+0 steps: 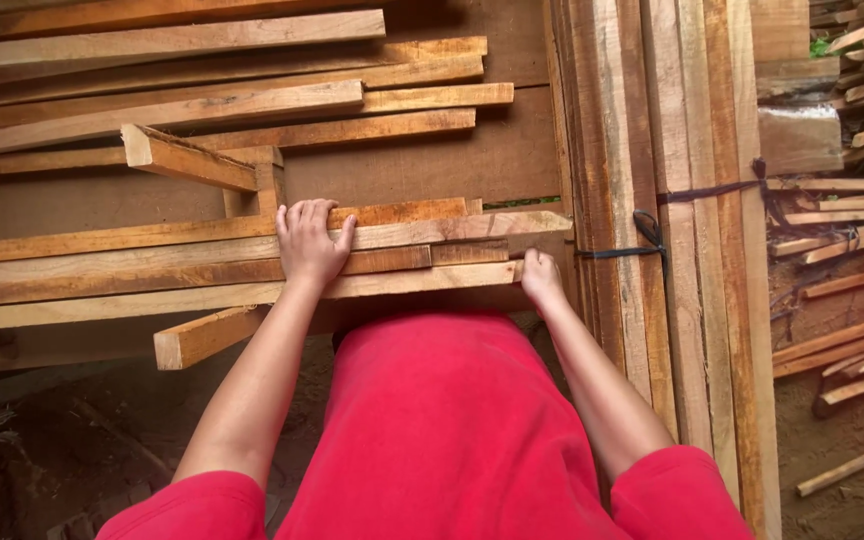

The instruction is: Bundling wooden planks together using black elastic ties in a workshop setting.

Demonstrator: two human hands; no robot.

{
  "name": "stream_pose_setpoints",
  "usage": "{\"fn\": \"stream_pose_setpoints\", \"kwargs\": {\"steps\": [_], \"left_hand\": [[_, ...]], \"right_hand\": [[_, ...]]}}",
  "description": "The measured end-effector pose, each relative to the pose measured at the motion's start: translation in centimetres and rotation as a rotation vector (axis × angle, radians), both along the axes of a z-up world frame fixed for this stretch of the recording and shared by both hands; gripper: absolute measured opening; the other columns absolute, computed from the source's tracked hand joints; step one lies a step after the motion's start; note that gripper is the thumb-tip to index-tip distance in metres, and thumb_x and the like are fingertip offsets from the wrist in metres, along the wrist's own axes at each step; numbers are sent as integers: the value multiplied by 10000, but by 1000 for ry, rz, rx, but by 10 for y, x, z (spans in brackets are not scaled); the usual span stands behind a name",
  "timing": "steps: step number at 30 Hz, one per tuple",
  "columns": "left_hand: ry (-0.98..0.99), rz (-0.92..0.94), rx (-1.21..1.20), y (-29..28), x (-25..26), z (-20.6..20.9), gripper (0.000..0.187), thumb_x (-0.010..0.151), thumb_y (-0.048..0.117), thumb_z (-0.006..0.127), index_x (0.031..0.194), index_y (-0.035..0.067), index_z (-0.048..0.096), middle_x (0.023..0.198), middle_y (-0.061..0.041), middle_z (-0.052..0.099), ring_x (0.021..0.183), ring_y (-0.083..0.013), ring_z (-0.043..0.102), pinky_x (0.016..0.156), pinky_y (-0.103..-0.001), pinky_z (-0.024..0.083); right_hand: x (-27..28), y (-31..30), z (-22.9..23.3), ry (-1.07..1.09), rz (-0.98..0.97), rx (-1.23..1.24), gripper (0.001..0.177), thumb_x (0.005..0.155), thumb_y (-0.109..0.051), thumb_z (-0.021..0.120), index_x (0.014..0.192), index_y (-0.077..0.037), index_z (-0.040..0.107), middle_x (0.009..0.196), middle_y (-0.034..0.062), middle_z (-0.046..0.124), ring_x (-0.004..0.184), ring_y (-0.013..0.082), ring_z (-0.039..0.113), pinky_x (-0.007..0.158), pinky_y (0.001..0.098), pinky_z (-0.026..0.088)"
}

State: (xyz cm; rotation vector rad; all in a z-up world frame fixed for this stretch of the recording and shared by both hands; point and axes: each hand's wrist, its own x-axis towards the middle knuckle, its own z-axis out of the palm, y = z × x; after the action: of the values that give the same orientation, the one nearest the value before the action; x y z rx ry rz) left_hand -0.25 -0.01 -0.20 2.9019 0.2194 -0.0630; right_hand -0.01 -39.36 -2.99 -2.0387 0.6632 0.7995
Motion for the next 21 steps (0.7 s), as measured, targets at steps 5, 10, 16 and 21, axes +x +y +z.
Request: {"fn": "stream_pose_setpoints", "kwargs": {"steps": [5,10,16,21], "left_hand": [[-9,1,6,-1,-2,7,412,1017,586,596,1207,228,667,1171,-1,682,1277,-213,558,1226,-511,229],[-24,-3,13,-2,0,5,413,1009,590,606,1211,235,672,1176,6,685,1280,-208,559,1225,-510,241],[-25,7,-14,-3,1,6,423,1013,596,601,1206,226,675,1168,2,686,1277,-210,560,1228,-514,235],[-30,-10,-4,-1,-2,4,414,1019,595,601,1215,237,674,1167,8,686,1279,-202,559,1228,-512,230]], "right_hand": [[0,3,26,-39,30,36,513,969,-324,376,1045,-9,773,1100,202,739,1163,386,647,1032,522,473],[-11,-15,16,-298,7,119,366,1074,-312,460,1121,-27,686,1111,241,706,1140,415,646,969,555,495],[-22,-31,11,-872,520,105,620,810,-360,871,1271,-18,637,1181,213,701,1185,417,634,1055,503,498],[-11,-57,5,-777,776,122,453,855,-148,778,1275,-39,647,1237,160,709,1193,360,656,1079,474,511]]}}
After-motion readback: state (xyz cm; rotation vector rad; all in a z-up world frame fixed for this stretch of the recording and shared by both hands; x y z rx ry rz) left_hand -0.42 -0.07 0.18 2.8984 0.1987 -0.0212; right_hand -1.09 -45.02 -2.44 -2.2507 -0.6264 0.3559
